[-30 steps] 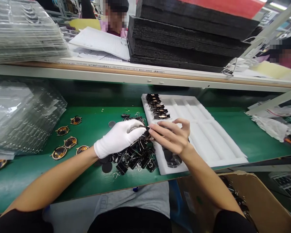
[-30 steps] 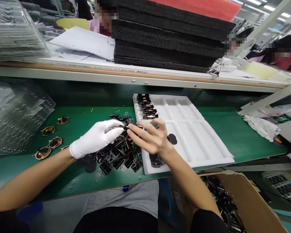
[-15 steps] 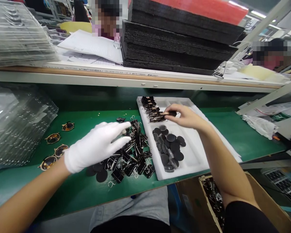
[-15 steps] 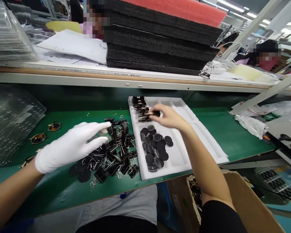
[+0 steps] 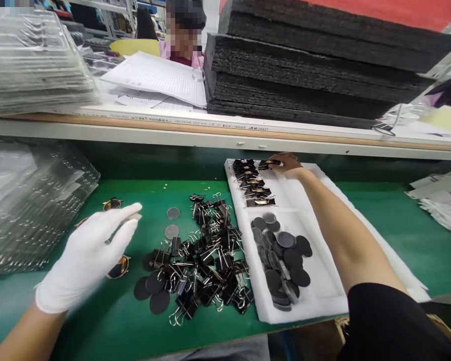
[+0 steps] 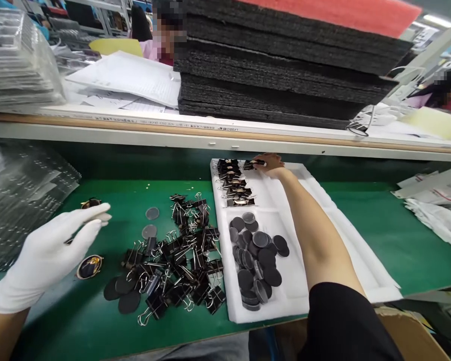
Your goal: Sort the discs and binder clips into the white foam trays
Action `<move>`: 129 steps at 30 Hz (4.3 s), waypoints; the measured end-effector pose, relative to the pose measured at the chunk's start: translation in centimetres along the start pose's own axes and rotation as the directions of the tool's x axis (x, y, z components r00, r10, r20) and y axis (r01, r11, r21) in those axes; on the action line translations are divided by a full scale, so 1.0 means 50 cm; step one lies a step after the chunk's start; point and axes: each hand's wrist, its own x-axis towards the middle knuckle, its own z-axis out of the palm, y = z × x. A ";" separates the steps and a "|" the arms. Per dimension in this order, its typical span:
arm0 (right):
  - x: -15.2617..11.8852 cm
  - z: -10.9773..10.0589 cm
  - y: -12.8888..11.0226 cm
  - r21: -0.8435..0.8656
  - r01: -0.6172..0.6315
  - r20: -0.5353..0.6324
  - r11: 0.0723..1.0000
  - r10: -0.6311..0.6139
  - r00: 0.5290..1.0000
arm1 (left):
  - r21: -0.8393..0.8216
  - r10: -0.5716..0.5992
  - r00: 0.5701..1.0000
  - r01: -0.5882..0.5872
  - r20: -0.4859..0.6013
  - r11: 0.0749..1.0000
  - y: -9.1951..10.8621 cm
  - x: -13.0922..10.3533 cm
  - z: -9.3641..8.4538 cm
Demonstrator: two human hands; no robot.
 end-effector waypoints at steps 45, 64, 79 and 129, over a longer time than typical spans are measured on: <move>-0.470 -0.089 -0.107 0.066 0.090 0.286 0.994 -0.105 0.952 | 0.399 0.239 0.894 -0.391 0.379 0.830 0.133 0.109 -0.033; -0.508 -0.083 -0.452 0.888 0.150 0.021 0.435 -0.364 0.931 | 0.256 0.578 0.751 -0.655 0.319 0.711 0.191 0.135 0.047; -0.492 -0.020 -0.429 0.991 -0.054 0.086 0.119 -0.279 0.957 | -0.394 0.114 0.898 0.070 0.425 0.917 0.193 0.141 0.085; -0.490 -0.053 -0.380 0.972 -0.146 0.223 0.183 -0.533 0.816 | -0.332 -0.010 0.824 0.239 0.566 0.913 0.182 0.141 0.111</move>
